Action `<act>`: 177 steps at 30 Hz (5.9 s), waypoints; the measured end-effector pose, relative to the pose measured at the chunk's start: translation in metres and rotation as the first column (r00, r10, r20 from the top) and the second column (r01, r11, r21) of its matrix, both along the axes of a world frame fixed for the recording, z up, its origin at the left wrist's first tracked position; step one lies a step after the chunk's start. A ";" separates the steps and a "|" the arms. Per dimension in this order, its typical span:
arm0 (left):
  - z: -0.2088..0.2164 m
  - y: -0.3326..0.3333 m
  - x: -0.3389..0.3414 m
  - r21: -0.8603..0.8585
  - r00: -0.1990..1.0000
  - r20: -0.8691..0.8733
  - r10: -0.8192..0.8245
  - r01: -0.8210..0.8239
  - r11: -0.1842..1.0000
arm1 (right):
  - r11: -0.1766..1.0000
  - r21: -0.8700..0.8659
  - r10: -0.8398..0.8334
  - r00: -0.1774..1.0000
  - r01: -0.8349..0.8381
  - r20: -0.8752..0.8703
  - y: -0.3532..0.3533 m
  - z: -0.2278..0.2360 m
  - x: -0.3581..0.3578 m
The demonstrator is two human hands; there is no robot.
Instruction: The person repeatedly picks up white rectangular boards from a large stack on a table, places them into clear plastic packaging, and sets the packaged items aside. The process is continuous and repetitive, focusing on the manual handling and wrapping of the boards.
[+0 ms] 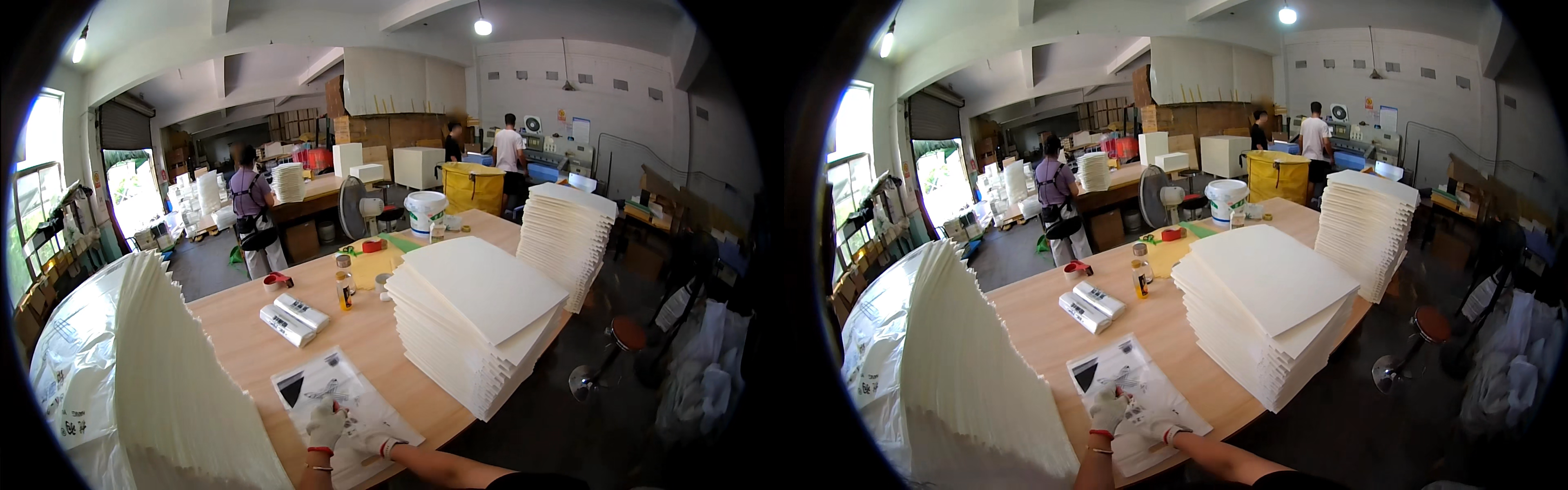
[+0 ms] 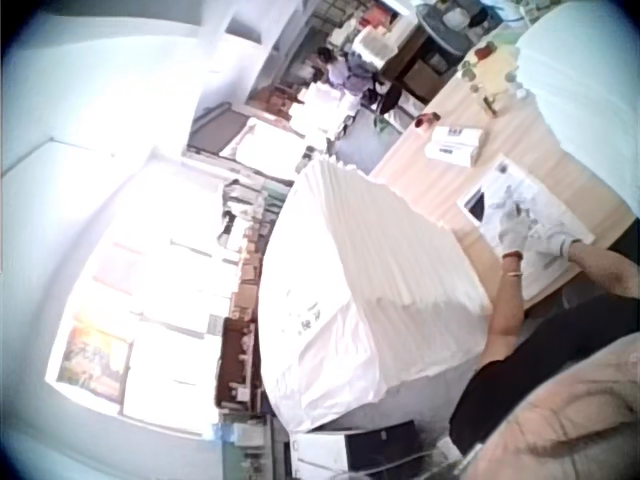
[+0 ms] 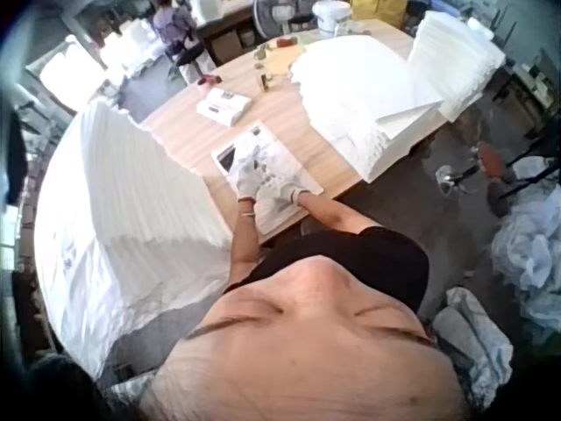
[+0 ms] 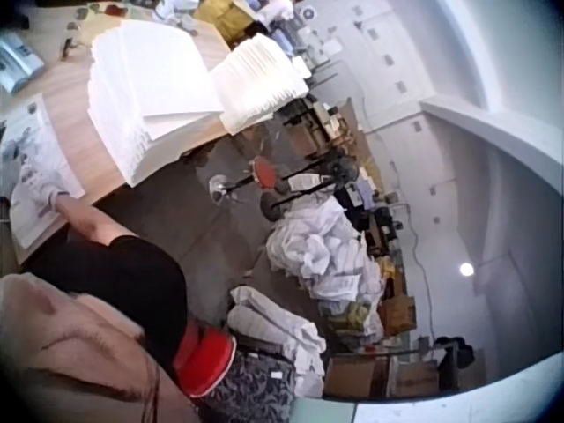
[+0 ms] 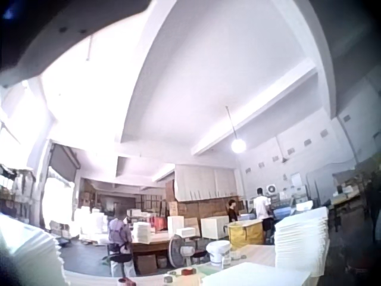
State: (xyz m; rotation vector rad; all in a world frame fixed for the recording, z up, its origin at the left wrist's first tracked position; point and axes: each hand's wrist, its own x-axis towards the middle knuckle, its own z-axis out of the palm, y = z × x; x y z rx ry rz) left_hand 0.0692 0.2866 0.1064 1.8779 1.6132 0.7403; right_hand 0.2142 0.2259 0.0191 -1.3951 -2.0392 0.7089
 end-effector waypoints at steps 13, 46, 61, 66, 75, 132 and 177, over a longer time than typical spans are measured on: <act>0.069 -0.080 0.013 0.689 0.992 -0.100 -0.072 0.122 0.714 | 0.877 0.472 -0.067 0.996 0.089 -0.063 -0.140 0.304 0.203; 0.141 -0.182 0.040 0.042 0.358 0.860 -0.364 0.661 0.749 | 0.879 -0.036 -0.280 0.454 0.475 -0.846 -0.231 0.203 0.205; 0.049 -0.168 0.052 0.602 0.948 -0.081 -0.308 0.293 0.743 | 0.754 0.224 -0.413 0.710 0.618 -0.570 -0.195 0.140 0.113; 0.066 -0.039 -0.002 -0.203 0.990 -0.134 -0.046 0.018 0.979 | 0.820 0.291 -0.382 0.850 0.493 -0.364 -0.202 0.134 0.145; -0.053 -0.001 0.048 0.125 0.831 0.303 -0.466 0.450 0.884 | 0.941 -0.162 -0.209 0.890 0.296 0.406 -0.157 0.080 0.134; 0.173 -0.227 -0.006 0.396 0.879 -0.157 -0.450 0.474 0.787 | 0.784 -0.537 -0.500 0.197 -0.310 -0.843 -0.176 0.015 0.089; -0.184 -0.095 -0.012 0.005 0.824 -0.285 -0.489 0.512 0.859 | 0.677 -0.736 -0.718 0.242 0.027 -0.652 -0.187 0.026 0.129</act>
